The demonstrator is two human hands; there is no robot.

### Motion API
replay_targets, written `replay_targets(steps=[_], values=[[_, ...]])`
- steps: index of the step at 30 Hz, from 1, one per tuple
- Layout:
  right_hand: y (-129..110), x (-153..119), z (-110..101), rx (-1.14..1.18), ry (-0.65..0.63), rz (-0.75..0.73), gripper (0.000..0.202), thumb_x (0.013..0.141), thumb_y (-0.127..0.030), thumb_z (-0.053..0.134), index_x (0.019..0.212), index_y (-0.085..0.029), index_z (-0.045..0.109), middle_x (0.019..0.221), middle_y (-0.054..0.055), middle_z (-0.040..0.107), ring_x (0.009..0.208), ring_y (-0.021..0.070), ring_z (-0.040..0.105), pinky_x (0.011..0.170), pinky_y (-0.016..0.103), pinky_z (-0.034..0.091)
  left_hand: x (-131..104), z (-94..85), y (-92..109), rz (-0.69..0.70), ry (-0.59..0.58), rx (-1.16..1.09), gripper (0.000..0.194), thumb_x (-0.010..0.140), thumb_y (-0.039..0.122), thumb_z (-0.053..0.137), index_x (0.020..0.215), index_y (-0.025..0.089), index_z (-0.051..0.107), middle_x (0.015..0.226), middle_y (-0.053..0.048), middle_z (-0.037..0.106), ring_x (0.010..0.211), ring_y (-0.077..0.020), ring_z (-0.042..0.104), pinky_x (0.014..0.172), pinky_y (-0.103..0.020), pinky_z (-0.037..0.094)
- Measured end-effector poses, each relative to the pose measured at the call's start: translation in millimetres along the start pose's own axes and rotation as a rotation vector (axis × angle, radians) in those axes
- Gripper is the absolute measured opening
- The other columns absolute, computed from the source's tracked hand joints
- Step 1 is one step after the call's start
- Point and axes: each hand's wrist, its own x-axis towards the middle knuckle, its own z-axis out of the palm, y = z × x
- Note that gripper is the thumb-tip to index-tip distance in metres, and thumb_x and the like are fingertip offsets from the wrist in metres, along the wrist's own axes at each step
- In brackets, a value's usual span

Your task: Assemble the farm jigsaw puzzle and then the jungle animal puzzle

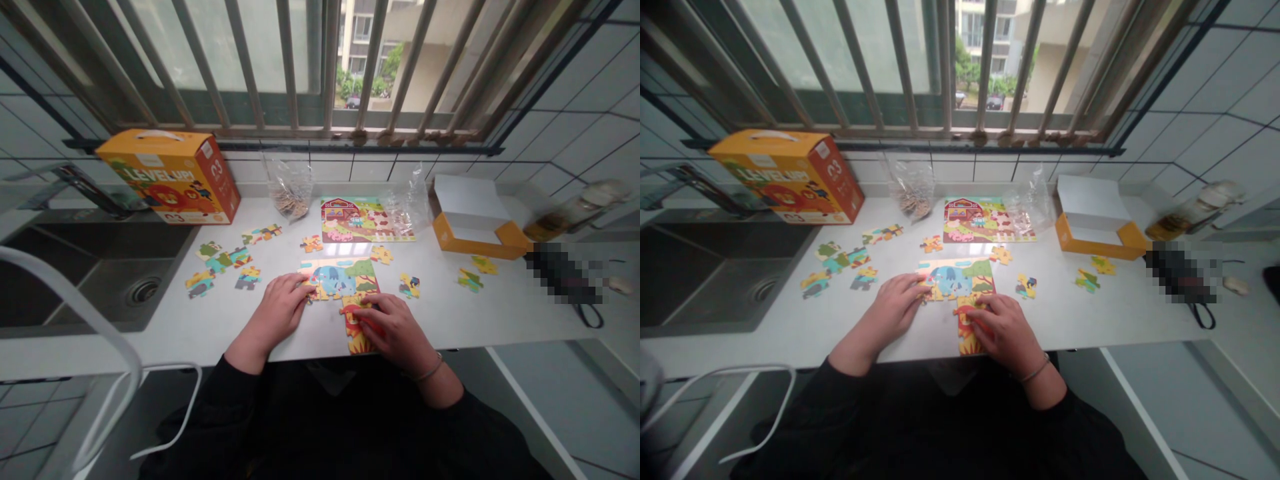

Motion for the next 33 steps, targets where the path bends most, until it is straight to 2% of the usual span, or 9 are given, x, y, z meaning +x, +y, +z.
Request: replay_targets(steps=[3,10,17,22,25,28,30,33], values=[[-0.1,0.0,0.1,0.001,-0.002,0.000,0.025,0.106,-0.026,0.069,0.127,-0.033,0.080,0.133,0.010,0.074,0.123,0.0320,0.069,0.107,0.055,0.055,-0.6,0.6,1.2,0.010,-0.020,0.003,0.034,0.111,0.020,0.054,0.140,0.028,0.071,0.161,-0.009,0.067,0.151,-0.0301,0.058,0.126,-0.057,0.042],[-1.1,0.2,0.8,0.001,0.023,-0.018,0.024,0.105,-0.023,0.071,0.125,-0.032,0.080,0.132,0.010,0.073,0.121,0.0310,0.068,0.107,0.053,0.055,-1.9,1.8,6.7,0.005,-0.056,0.026,0.034,0.112,0.024,0.053,0.142,0.026,0.070,0.163,-0.009,0.066,0.149,-0.0283,0.062,0.123,-0.054,0.044],[1.9,0.1,2.6,0.009,0.036,-0.026,0.025,0.105,-0.022,0.072,0.126,-0.031,0.080,0.129,0.010,0.075,0.120,0.0299,0.070,0.105,0.052,0.057,-2.6,1.4,11.2,-0.002,-0.121,0.034,0.035,0.112,0.033,0.055,0.142,0.027,0.071,0.167,-0.011,0.063,0.151,-0.0305,0.062,0.127,-0.059,0.040],[7.2,0.6,2.1,0.025,0.040,-0.059,0.020,0.107,-0.023,0.070,0.122,-0.030,0.080,0.125,0.010,0.076,0.116,0.0282,0.072,0.103,0.050,0.060,-2.4,1.0,10.5,0.018,-0.134,0.038,0.036,0.111,0.033,0.058,0.145,0.028,0.070,0.167,-0.010,0.062,0.151,-0.0317,0.062,0.128,-0.060,0.039],[20.8,-1.1,-3.8,0.005,0.118,-0.054,0.016,0.107,-0.024,0.069,0.117,-0.029,0.080,0.126,0.010,0.078,0.115,0.0279,0.073,0.101,0.049,0.061,-2.7,1.3,12.3,0.023,-0.122,0.037,0.035,0.112,0.030,0.055,0.145,0.027,0.070,0.165,-0.010,0.064,0.150,-0.0315,0.063,0.128,-0.061,0.039],[45.0,-5.2,-15.4,-0.101,0.240,0.091,0.018,0.108,-0.028,0.065,0.118,-0.027,0.080,0.131,0.013,0.077,0.122,0.0311,0.072,0.108,0.055,0.060,-3.5,2.0,13.4,0.030,-0.104,0.024,0.035,0.112,0.028,0.056,0.144,0.027,0.069,0.165,-0.011,0.064,0.150,-0.0307,0.062,0.128,-0.061,0.040],[64.8,-10.1,-23.5,-0.153,0.237,0.221,0.025,0.107,-0.032,0.063,0.125,-0.025,0.078,0.147,0.016,0.071,0.136,0.0347,0.068,0.117,0.059,0.056,-3.9,2.8,12.4,0.030,-0.057,-0.002,0.037,0.110,0.025,0.057,0.145,0.025,0.067,0.163,-0.012,0.066,0.150,-0.0304,0.062,0.127,-0.059,0.042],[93.4,-20.7,-31.9,-0.143,0.137,0.331,0.040,0.104,-0.042,0.063,0.138,-0.021,0.073,0.163,0.021,0.059,0.149,0.0382,0.060,0.125,0.061,0.051,-3.9,4.4,7.8,-0.039,0.070,-0.041,0.042,0.107,0.017,0.055,0.147,0.023,0.064,0.153,-0.014,0.071,0.143,-0.0304,0.065,0.122,-0.055,0.049]])
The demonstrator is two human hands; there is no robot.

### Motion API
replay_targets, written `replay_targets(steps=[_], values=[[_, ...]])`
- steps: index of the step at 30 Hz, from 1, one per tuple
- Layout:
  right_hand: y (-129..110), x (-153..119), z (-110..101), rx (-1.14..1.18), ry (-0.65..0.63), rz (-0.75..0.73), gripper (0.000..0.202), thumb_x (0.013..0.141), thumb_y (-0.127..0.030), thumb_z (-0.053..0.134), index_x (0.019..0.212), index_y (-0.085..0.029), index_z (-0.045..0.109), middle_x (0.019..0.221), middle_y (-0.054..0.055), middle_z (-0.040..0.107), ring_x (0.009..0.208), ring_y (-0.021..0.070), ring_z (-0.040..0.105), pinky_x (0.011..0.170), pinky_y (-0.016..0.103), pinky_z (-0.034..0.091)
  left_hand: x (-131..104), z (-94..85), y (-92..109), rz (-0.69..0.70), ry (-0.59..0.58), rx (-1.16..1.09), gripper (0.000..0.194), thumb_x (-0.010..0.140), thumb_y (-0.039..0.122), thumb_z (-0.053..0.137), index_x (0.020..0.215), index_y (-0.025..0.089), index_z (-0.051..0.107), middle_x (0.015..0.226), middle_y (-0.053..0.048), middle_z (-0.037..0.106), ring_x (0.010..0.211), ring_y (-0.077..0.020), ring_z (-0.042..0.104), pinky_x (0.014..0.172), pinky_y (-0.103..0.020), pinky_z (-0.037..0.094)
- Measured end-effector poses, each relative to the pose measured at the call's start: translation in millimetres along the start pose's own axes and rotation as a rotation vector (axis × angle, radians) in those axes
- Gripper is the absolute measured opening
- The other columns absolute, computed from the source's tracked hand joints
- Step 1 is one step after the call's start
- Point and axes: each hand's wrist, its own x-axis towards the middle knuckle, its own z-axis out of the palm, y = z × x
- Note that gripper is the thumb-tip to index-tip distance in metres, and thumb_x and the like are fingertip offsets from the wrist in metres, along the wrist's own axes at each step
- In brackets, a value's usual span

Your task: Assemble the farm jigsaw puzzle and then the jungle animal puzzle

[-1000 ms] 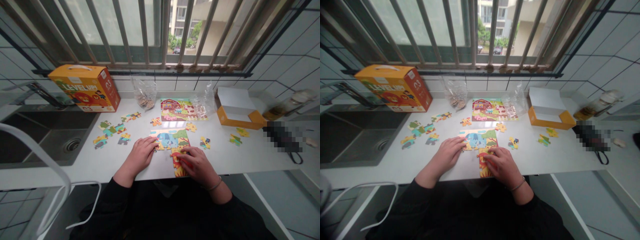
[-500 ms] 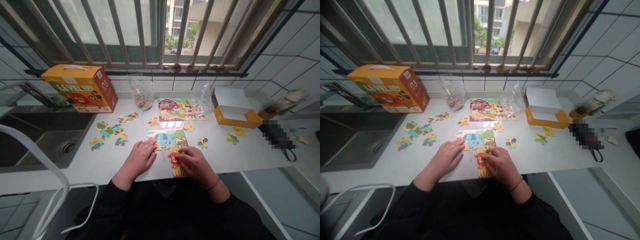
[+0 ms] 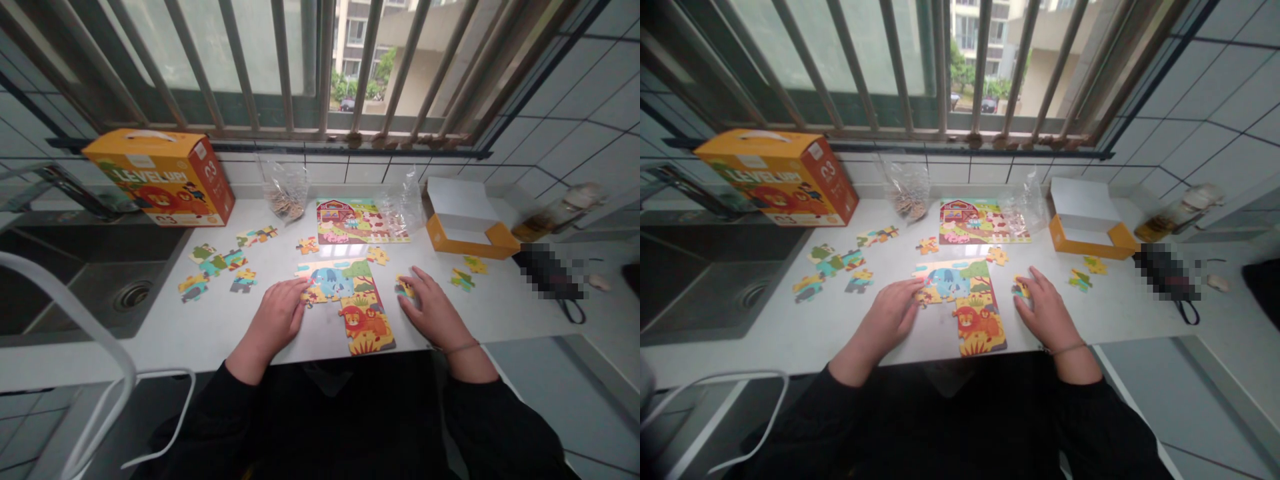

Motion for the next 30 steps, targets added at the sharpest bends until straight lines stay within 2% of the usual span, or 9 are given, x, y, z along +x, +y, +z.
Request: replay_targets(steps=[3,6,9,13,17,21,25,28,30], values=[[23.0,-2.0,-3.2,0.030,-0.083,0.007,0.045,0.105,-0.047,0.061,0.140,-0.020,0.072,0.156,0.021,0.066,0.146,0.0379,0.063,0.126,0.062,0.050,0.9,1.8,-6.3,-0.132,0.085,0.005,0.038,0.104,0.012,0.050,0.137,0.021,0.067,0.136,-0.014,0.076,0.128,-0.0317,0.070,0.113,-0.054,0.055],[33.5,-1.7,-8.7,0.050,-0.095,-0.012,0.042,0.105,-0.050,0.062,0.133,-0.021,0.075,0.145,0.019,0.073,0.137,0.0377,0.068,0.122,0.061,0.052,1.5,3.9,-9.6,-0.192,0.074,0.013,0.035,0.099,0.009,0.049,0.126,0.020,0.069,0.127,-0.013,0.077,0.119,-0.0326,0.071,0.108,-0.054,0.056],[32.6,0.8,-15.6,0.037,-0.082,-0.010,0.043,0.102,-0.054,0.068,0.129,-0.022,0.075,0.134,0.018,0.077,0.127,0.0385,0.072,0.115,0.061,0.057,1.3,4.9,-8.5,-0.195,0.047,0.026,0.034,0.097,0.009,0.050,0.124,0.021,0.068,0.127,-0.013,0.077,0.120,-0.0332,0.070,0.109,-0.054,0.055],[21.5,0.8,-20.9,0.036,-0.056,0.017,0.051,0.099,-0.060,0.073,0.132,-0.022,0.074,0.124,0.017,0.079,0.111,0.0363,0.075,0.106,0.058,0.062,0.9,4.2,-5.7,-0.197,0.042,0.027,0.033,0.099,0.010,0.050,0.123,0.022,0.068,0.128,-0.012,0.077,0.122,-0.0324,0.070,0.110,-0.052,0.054],[9.5,-4.8,-20.8,0.111,-0.004,0.019,0.052,0.101,-0.062,0.071,0.134,-0.022,0.073,0.127,0.016,0.073,0.097,0.0289,0.075,0.098,0.051,0.066,1.0,3.3,-4.8,-0.196,0.034,0.033,0.032,0.099,0.012,0.053,0.124,0.023,0.068,0.130,-0.012,0.077,0.125,-0.0321,0.069,0.112,-0.052,0.052],[4.9,-10.5,-21.0,0.170,0.054,0.037,0.048,0.102,-0.061,0.070,0.130,-0.023,0.076,0.131,0.015,0.066,0.090,0.0239,0.072,0.094,0.047,0.068,0.7,2.8,-4.5,-0.188,0.024,0.044,0.028,0.100,0.014,0.054,0.123,0.023,0.068,0.131,-0.012,0.076,0.125,-0.0326,0.069,0.112,-0.052,0.052],[0.3,-11.7,-23.1,0.223,0.105,0.082,0.040,0.104,-0.057,0.069,0.123,-0.024,0.080,0.126,0.014,0.068,0.088,0.0227,0.071,0.093,0.047,0.067,-0.1,3.1,-5.2,-0.172,0.036,0.048,0.027,0.101,0.015,0.053,0.123,0.022,0.068,0.131,-0.013,0.076,0.124,-0.0334,0.069,0.110,-0.053,0.052],[-19.0,-8.0,-20.1,0.322,0.132,0.112,0.036,0.104,-0.052,0.070,0.122,-0.024,0.082,0.123,0.012,0.070,0.088,0.0220,0.072,0.090,0.043,0.067,-0.5,4.3,-6.2,-0.162,0.053,0.052,0.029,0.101,0.015,0.053,0.123,0.022,0.069,0.130,-0.013,0.077,0.123,-0.0332,0.069,0.108,-0.054,0.053],[-43.7,-3.3,-12.9,0.432,0.067,0.094,0.031,0.106,-0.048,0.070,0.122,-0.025,0.082,0.124,0.012,0.071,0.086,0.0201,0.074,0.084,0.038,0.067,-0.5,5.0,-6.8,-0.162,0.060,0.051,0.029,0.100,0.015,0.053,0.123,0.023,0.070,0.129,-0.014,0.077,0.122,-0.0329,0.069,0.108,-0.053,0.054]])
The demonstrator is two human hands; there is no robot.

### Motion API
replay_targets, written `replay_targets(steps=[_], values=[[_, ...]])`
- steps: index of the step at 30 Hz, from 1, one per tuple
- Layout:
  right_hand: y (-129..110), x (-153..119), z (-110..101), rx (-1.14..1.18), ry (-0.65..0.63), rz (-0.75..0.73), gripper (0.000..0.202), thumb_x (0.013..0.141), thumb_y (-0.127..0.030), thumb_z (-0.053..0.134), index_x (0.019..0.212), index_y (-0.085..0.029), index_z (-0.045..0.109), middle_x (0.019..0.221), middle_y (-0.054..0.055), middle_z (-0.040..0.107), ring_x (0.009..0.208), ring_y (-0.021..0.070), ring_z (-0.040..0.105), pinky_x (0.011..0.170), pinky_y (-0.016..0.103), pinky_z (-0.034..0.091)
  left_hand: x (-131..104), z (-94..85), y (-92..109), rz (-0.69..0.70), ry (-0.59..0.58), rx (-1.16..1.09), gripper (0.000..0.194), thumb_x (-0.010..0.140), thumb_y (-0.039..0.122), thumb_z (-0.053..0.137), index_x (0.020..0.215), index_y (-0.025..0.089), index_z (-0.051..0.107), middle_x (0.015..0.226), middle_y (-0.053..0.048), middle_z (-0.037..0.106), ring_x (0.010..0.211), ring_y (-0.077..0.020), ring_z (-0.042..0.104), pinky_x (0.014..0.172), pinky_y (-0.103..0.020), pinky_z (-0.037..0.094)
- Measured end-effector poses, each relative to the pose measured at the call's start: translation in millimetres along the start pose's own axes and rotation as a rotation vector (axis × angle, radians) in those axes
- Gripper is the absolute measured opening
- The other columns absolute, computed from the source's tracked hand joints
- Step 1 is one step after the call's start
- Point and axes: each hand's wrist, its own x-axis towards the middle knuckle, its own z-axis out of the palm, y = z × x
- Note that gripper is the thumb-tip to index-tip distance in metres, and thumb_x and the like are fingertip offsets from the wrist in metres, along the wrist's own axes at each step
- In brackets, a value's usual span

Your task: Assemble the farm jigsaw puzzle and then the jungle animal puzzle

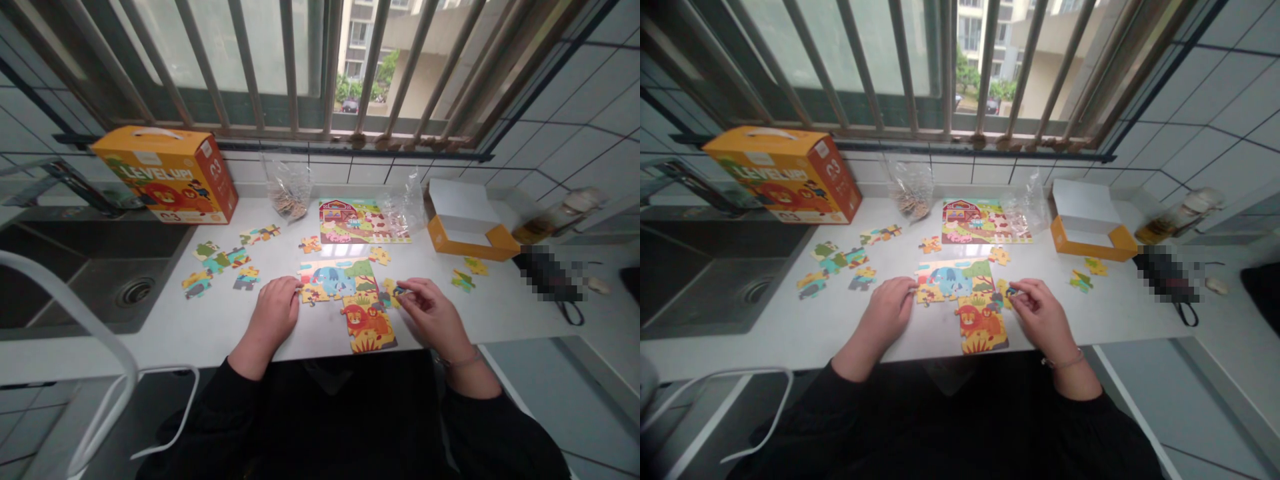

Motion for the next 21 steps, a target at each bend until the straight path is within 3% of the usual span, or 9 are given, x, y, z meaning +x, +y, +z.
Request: replay_targets(steps=[4,6,8,10,13,16,21], values=[[-50.2,3.6,52.6,0.162,-0.252,-0.137,0.025,0.107,-0.030,0.066,0.127,-0.025,0.081,0.127,0.011,0.073,0.105,0.0212,0.077,0.091,0.035,0.068,1.1,-1.8,1.1,0.004,-0.011,-0.016,0.026,0.103,0.014,0.052,0.120,0.022,0.069,0.127,-0.013,0.077,0.120,-0.0323,0.070,0.108,-0.053,0.053],[-72.6,4.7,80.6,0.224,-0.348,-0.169,0.026,0.105,-0.020,0.066,0.127,-0.024,0.080,0.130,0.010,0.072,0.088,0.0155,0.076,0.085,0.032,0.068,0.8,-5.6,3.2,0.030,-0.013,-0.050,0.024,0.105,0.016,0.052,0.120,0.022,0.070,0.127,-0.012,0.078,0.120,-0.0309,0.070,0.109,-0.052,0.053],[-88.6,5.3,104.6,0.218,-0.385,-0.181,0.030,0.102,-0.011,0.065,0.126,-0.024,0.079,0.128,0.008,0.073,0.085,0.0138,0.075,0.087,0.032,0.068,-1.8,-11.2,6.0,0.080,-0.009,-0.099,0.022,0.109,0.020,0.052,0.122,0.023,0.070,0.128,-0.011,0.078,0.123,-0.0299,0.071,0.111,-0.051,0.053],[-97.2,5.2,122.2,0.177,-0.372,-0.210,0.035,0.098,-0.003,0.065,0.124,-0.023,0.079,0.124,0.008,0.075,0.098,0.0169,0.077,0.096,0.034,0.066,-7.6,-17.4,8.9,0.143,-0.017,-0.141,0.021,0.112,0.029,0.056,0.127,0.024,0.069,0.132,-0.011,0.077,0.127,-0.0296,0.070,0.114,-0.051,0.052],[-100.1,3.4,135.5,0.118,-0.334,-0.234,0.037,0.096,0.000,0.067,0.122,-0.023,0.079,0.122,0.008,0.075,0.113,0.0208,0.076,0.104,0.037,0.064,-21.0,-24.6,11.4,0.221,-0.078,-0.143,0.036,0.108,0.046,0.070,0.137,0.025,0.067,0.141,-0.013,0.075,0.132,-0.0316,0.068,0.122,-0.057,0.046],[-99.1,-0.8,137.5,0.056,-0.315,-0.225,0.031,0.098,-0.002,0.070,0.118,-0.024,0.079,0.121,0.007,0.075,0.111,0.0212,0.076,0.102,0.037,0.065,-33.4,-26.8,10.6,0.243,-0.146,-0.095,0.055,0.101,0.052,0.081,0.147,0.027,0.064,0.147,-0.014,0.073,0.137,-0.0340,0.067,0.129,-0.063,0.039],[-100.2,-7.8,135.5,-0.045,-0.260,-0.214,0.021,0.101,-0.006,0.071,0.112,-0.022,0.077,0.115,0.008,0.075,0.103,0.0227,0.076,0.093,0.037,0.065,-37.0,-23.9,5.3,0.253,-0.163,-0.099,0.050,0.101,0.049,0.082,0.144,0.027,0.067,0.146,-0.014,0.074,0.137,-0.0339,0.067,0.125,-0.062,0.044]])
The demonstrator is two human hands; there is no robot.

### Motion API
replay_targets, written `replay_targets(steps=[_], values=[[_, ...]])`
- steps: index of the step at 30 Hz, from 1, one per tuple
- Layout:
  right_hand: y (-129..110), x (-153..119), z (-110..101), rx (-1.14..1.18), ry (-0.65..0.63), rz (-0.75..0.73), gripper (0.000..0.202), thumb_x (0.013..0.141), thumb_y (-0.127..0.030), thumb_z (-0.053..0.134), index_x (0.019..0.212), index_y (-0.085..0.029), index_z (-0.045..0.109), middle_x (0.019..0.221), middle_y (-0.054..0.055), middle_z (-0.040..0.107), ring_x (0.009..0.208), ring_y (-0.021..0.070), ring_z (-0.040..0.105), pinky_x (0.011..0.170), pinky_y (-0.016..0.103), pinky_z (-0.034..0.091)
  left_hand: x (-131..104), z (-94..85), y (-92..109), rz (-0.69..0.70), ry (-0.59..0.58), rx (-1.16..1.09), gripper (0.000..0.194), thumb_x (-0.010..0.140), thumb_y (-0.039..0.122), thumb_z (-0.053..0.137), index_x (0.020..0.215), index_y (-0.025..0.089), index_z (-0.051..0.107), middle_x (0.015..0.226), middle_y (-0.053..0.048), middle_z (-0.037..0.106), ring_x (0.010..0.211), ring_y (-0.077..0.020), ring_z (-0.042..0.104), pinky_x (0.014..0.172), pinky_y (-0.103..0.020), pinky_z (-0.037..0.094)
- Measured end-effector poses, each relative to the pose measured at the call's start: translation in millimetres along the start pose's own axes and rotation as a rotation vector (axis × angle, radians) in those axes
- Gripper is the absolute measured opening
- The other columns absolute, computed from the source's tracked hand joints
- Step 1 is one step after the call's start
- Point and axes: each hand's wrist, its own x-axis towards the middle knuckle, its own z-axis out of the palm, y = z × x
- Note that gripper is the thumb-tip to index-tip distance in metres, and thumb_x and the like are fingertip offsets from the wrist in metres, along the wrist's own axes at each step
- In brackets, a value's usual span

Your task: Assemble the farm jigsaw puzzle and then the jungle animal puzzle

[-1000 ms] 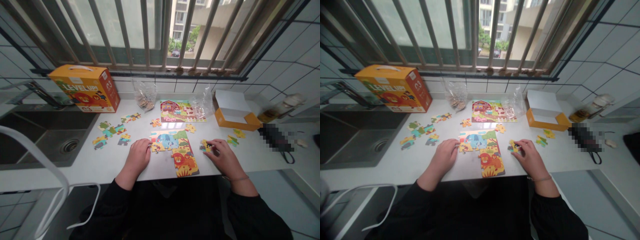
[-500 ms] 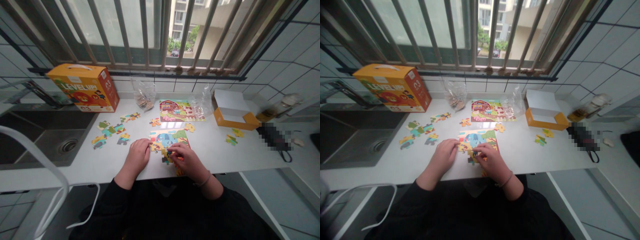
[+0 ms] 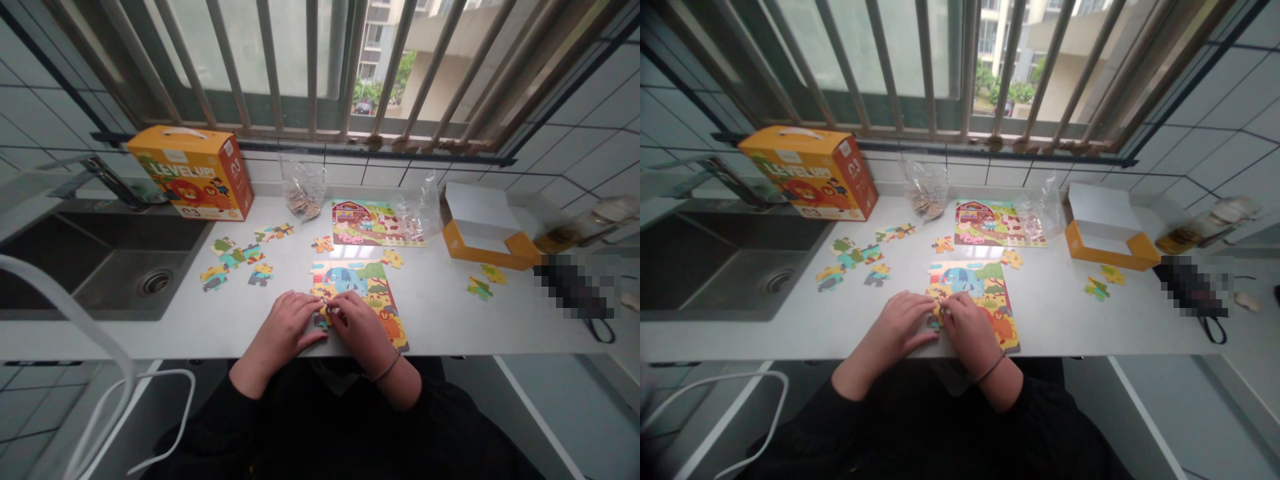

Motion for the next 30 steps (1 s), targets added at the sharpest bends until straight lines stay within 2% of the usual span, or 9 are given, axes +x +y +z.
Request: replay_targets(steps=[4,8,12,17,30], values=[[-4.5,-3.4,-1.8,-0.083,0.033,-0.038,0.014,0.107,-0.012,0.066,0.105,-0.023,0.076,0.111,0.009,0.076,0.097,0.0237,0.074,0.090,0.040,0.065,3.5,-0.3,-0.8,0.005,0.005,-0.015,0.030,0.105,0.045,0.078,0.129,0.029,0.073,0.137,-0.011,0.078,0.129,-0.0316,0.070,0.117,-0.056,0.051],[-11.3,-10.1,-4.3,-0.158,0.017,-0.136,0.013,0.109,-0.016,0.065,0.105,-0.023,0.076,0.114,0.011,0.079,0.107,0.0285,0.073,0.099,0.048,0.064,4.4,-2.5,3.2,0.003,0.024,-0.013,0.023,0.105,0.042,0.076,0.124,0.028,0.074,0.134,-0.010,0.078,0.125,-0.0313,0.071,0.113,-0.055,0.053],[-15.2,-18.8,-1.6,-0.192,-0.009,-0.164,0.016,0.109,-0.016,0.062,0.114,-0.022,0.077,0.122,0.013,0.080,0.114,0.0311,0.074,0.104,0.053,0.064,3.9,-4.4,6.2,0.000,0.019,0.005,0.024,0.104,0.037,0.078,0.126,0.027,0.074,0.135,-0.010,0.077,0.125,-0.0311,0.070,0.114,-0.055,0.053],[-10.4,-25.8,5.7,-0.178,0.019,-0.158,0.025,0.111,-0.018,0.058,0.124,-0.024,0.078,0.127,0.014,0.080,0.118,0.0310,0.074,0.108,0.055,0.062,3.9,-4.2,5.6,0.003,0.005,0.001,0.031,0.102,0.038,0.079,0.132,0.029,0.074,0.140,-0.011,0.076,0.129,-0.0321,0.069,0.116,-0.056,0.053],[-9.3,-30.6,7.9,-0.212,0.033,-0.161,0.035,0.108,-0.017,0.060,0.140,-0.026,0.072,0.141,0.010,0.078,0.131,0.0337,0.069,0.112,0.057,0.057,5.8,-4.0,7.2,-0.003,-0.014,-0.008,0.029,0.103,0.037,0.080,0.129,0.027,0.071,0.140,-0.010,0.076,0.129,-0.0322,0.068,0.115,-0.055,0.053]])
